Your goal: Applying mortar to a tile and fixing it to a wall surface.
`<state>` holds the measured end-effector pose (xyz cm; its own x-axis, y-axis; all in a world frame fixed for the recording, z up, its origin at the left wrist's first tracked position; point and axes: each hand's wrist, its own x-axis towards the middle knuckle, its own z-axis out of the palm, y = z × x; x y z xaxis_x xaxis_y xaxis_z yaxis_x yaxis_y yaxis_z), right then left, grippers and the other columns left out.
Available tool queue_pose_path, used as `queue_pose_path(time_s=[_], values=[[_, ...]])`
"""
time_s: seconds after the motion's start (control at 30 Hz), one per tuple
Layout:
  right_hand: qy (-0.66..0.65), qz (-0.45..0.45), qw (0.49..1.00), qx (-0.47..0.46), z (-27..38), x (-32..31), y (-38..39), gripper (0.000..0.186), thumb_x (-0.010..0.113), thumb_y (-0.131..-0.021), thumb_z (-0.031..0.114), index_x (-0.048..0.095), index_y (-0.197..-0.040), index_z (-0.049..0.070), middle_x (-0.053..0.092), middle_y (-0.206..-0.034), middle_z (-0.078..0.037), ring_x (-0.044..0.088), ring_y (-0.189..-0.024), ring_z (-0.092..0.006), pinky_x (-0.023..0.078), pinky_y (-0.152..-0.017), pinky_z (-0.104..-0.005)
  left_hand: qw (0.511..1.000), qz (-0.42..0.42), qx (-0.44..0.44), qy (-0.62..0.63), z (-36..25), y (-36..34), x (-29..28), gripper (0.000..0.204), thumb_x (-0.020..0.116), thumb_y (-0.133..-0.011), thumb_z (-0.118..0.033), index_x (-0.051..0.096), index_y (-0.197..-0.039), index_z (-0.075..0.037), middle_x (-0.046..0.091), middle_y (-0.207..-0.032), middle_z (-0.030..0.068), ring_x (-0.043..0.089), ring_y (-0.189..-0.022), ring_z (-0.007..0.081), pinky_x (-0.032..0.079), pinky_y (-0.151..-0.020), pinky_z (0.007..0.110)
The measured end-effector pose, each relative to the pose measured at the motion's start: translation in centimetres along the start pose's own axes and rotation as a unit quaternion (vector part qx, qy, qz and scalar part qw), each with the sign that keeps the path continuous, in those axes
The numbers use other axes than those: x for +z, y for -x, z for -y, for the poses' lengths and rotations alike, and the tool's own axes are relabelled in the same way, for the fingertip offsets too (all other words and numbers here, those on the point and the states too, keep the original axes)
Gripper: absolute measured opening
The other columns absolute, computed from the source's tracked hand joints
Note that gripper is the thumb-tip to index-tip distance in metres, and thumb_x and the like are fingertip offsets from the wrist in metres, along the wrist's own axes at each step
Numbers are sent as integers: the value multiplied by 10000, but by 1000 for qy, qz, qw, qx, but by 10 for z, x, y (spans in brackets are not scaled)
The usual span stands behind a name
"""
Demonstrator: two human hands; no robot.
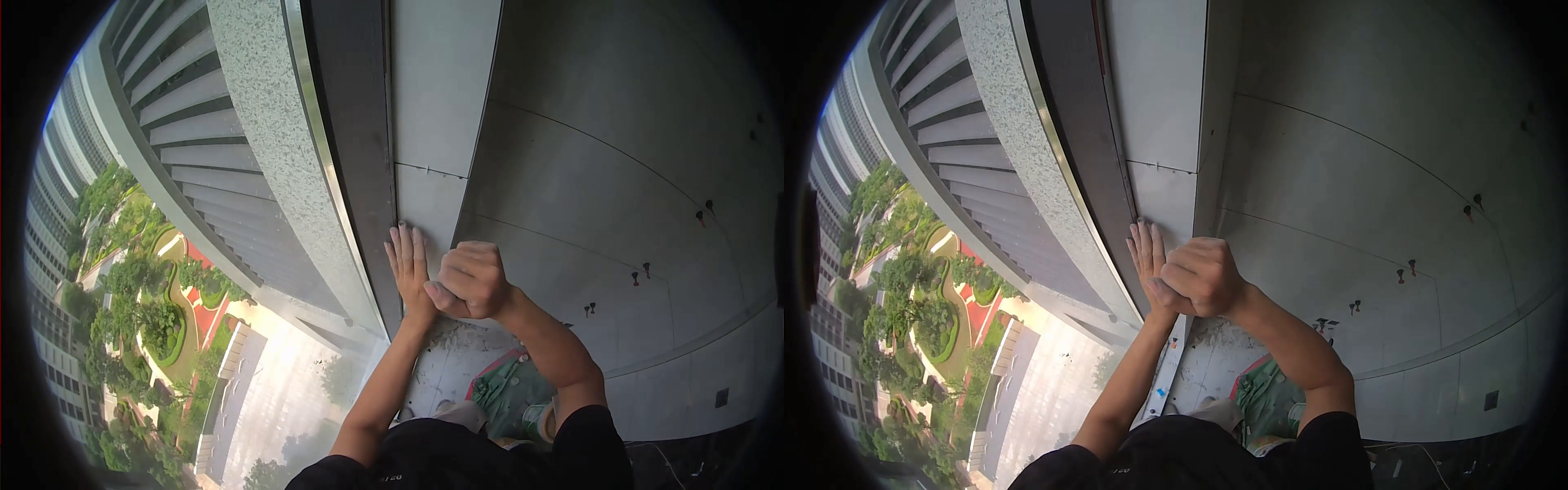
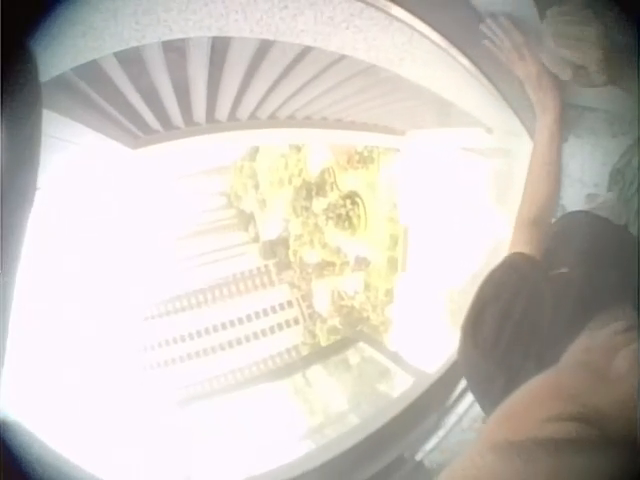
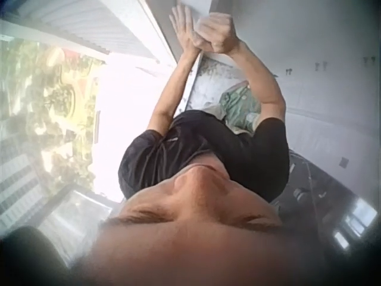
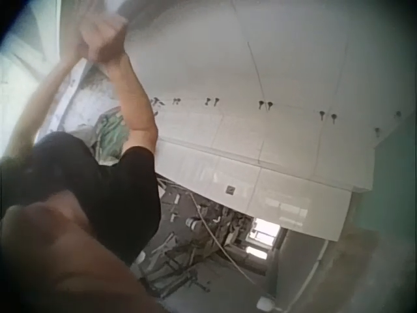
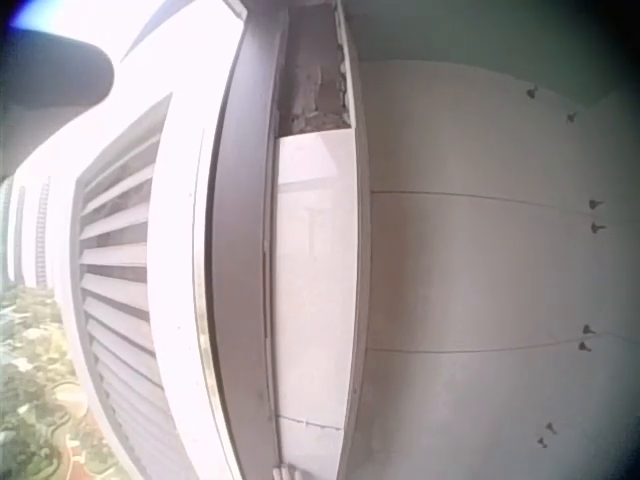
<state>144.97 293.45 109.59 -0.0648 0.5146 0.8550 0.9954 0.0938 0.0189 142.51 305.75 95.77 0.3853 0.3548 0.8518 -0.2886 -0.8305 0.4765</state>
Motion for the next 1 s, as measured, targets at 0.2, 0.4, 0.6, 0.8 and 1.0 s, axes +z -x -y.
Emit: queue_pose_path(time_s=[0.2,0.4,0.6,0.8,1.0], values=[[-29,42,995,-86,-24,51,-24,365,810,-886,230,562,-652,100,547,-616,-42,598,-524,-233,484,-519,-392,977,127,-83,-149,20,37,54,611,759,-1020,-194,547,-1558,6,526,-1635,225,509,-1529,380,369,-1283,531],[36,77,996,-40,-78,64,-22,375,745,-942,226,544,-642,125,529,-590,-47,594,-494,-255,488,-499,-415,997,48,-60,-28,44,62,56,520,768,-1022,-198,592,-1484,-35,619,-1458,167,613,-1369,305,489,-1134,481],[8,53,998,-39,-75,61,-25,378,752,-933,217,532,-639,128,533,-592,-52,596,-486,-258,493,-503,-414,996,-23,-91,-7,32,48,60,424,843,-907,-153,722,-1292,-20,742,-1180,206,702,-1169,447,534,-991,536],[10,72,996,-47,-69,52,-32,387,748,-933,209,514,-638,118,532,-594,-54,590,-482,-269,488,-503,-417,997,-39,-64,4,30,38,64,390,833,-916,-129,745,-1274,-3,765,-1153,226,712,-1157,464,547,-976,509],[-10,72,996,-48,-70,66,-36,382,747,-930,205,519,-638,108,547,-594,-63,587,-484,-284,487,-502,-419,998,-24,-65,10,32,39,60,381,843,-908,-145,757,-1253,-9,767,-1138,220,733,-1105,455,562,-941,516]])
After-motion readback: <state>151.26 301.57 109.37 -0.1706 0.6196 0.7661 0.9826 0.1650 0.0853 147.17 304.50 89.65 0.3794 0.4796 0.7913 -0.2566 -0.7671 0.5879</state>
